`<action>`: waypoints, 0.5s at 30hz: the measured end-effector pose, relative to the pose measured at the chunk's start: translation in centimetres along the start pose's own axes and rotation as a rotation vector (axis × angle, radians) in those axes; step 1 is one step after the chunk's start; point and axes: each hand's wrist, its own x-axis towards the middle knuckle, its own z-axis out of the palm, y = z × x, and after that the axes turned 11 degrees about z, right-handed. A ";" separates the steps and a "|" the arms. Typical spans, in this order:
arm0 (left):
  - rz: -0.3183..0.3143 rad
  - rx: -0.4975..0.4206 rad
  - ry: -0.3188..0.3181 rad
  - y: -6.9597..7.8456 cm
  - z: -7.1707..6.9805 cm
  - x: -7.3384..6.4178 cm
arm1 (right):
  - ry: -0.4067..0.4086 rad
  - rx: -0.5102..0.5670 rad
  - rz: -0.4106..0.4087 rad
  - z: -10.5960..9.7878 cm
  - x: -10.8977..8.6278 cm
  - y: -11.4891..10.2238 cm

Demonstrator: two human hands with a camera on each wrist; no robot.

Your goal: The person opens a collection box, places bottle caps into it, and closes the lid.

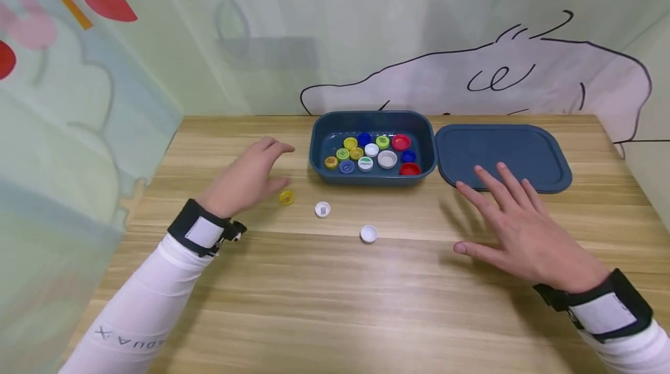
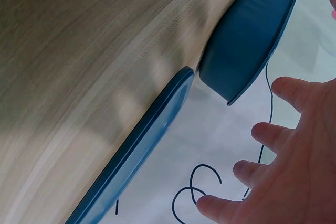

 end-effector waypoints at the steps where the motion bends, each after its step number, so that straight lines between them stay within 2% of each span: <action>1: -0.008 -0.011 -0.010 -0.1 0.4 -0.4 | 0.001 0.000 0.000 0.0 0.0 0.0; 7: -0.035 -0.063 -0.066 -0.8 2.9 -2.1 | -0.002 -0.004 0.002 0.1 0.0 0.0; 15: -0.029 -0.079 -0.109 -0.5 4.9 -2.7 | -0.016 -0.003 -0.001 0.4 -0.2 -0.1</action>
